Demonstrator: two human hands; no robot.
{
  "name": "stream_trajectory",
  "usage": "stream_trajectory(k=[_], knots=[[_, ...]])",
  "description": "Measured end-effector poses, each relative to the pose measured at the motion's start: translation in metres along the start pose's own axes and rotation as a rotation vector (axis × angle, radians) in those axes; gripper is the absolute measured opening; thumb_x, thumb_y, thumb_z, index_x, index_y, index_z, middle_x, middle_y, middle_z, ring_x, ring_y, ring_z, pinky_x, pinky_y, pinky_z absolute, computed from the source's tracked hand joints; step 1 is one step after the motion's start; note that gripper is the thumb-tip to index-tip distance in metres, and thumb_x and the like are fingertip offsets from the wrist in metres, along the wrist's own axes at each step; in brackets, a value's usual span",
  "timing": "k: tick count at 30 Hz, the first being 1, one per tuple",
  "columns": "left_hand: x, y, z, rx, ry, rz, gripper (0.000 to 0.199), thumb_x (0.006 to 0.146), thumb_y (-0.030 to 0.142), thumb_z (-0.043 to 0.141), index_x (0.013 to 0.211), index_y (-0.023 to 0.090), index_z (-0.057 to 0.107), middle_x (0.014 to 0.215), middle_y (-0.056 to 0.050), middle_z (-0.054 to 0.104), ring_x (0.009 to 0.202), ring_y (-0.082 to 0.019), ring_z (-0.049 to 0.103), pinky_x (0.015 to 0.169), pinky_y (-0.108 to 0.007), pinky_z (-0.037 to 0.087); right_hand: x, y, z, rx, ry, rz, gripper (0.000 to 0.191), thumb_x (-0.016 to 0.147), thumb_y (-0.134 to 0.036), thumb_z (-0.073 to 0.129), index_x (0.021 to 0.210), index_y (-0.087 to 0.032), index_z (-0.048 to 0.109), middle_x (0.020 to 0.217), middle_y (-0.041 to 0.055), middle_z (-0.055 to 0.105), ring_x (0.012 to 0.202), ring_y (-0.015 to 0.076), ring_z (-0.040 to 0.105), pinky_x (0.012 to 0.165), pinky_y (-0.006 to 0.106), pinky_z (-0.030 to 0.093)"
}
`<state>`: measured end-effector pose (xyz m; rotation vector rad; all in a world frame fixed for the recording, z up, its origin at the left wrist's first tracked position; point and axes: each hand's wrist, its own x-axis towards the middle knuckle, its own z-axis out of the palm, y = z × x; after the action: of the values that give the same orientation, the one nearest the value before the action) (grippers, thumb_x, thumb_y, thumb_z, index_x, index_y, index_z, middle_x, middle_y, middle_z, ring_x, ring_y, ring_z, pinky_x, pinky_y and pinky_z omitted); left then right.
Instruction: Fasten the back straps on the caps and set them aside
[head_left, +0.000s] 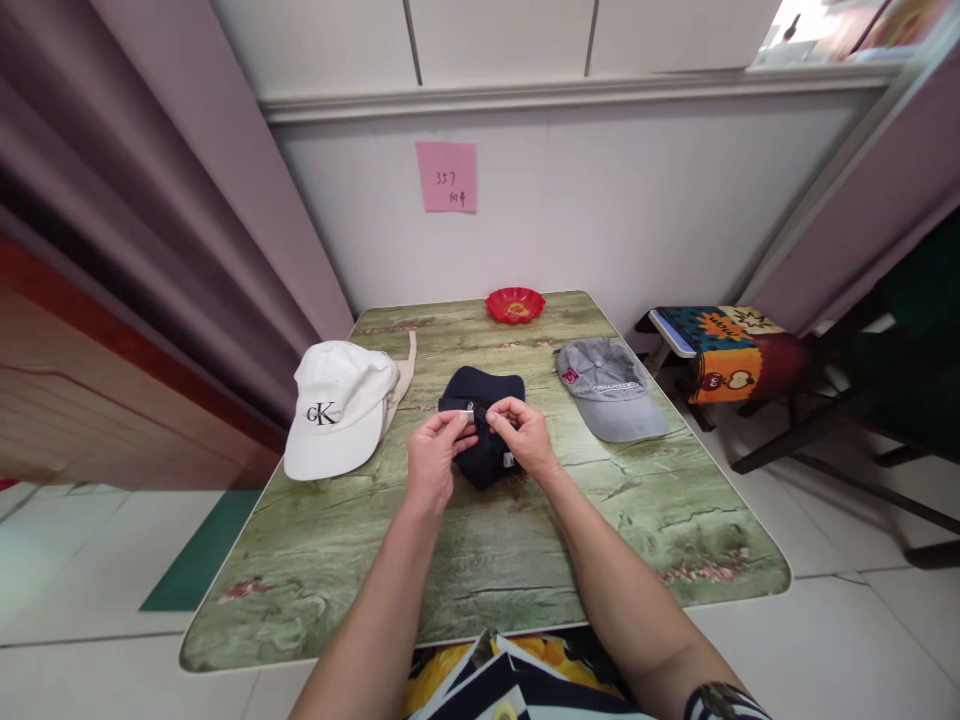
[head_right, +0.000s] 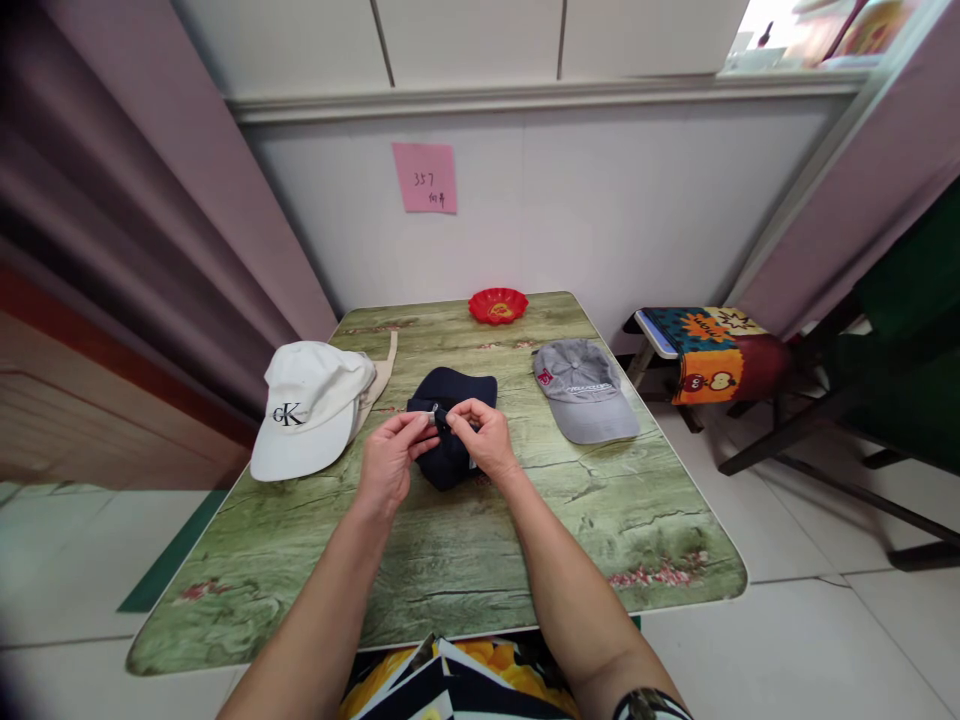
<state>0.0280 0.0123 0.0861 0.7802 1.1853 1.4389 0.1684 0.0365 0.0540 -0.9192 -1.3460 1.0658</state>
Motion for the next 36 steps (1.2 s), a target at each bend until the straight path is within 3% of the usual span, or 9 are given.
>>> stream_trajectory(k=[15,27,36], knots=[[-0.001,0.0,-0.001,0.008,-0.01,-0.003,0.032,0.06,0.034,0.083,0.081,0.013,0.072,0.082,-0.006,0.071,0.071,-0.015,0.067,0.062,-0.026,0.058,0.0,0.006,0.002,0.014,-0.057,0.017,0.024,0.08,-0.042,0.064,0.079,-0.019,0.063,0.068,0.0004,0.063,0.062,0.0136,0.057,0.063,0.025,0.046],[-0.002,0.002,-0.001,0.163,-0.046,0.031,0.033,0.061,0.037,0.081,0.081,0.011,0.073,0.077,-0.005,0.069,0.068,-0.015,0.065,0.057,-0.024,0.056,0.002,0.008,-0.007,-0.028,-0.061,-0.02,0.022,0.079,-0.038,0.069,0.077,-0.016,0.069,0.07,0.001,0.066,0.06,0.0119,0.055,0.061,0.024,0.044],[0.001,-0.003,-0.005,0.19,-0.047,0.024,0.031,0.059,0.033,0.082,0.077,0.011,0.071,0.07,-0.003,0.067,0.063,-0.013,0.064,0.057,-0.022,0.054,0.004,0.011,-0.01,-0.016,-0.109,0.037,0.025,0.079,-0.04,0.069,0.082,-0.016,0.07,0.07,0.0008,0.066,0.06,0.0113,0.054,0.058,0.023,0.044]])
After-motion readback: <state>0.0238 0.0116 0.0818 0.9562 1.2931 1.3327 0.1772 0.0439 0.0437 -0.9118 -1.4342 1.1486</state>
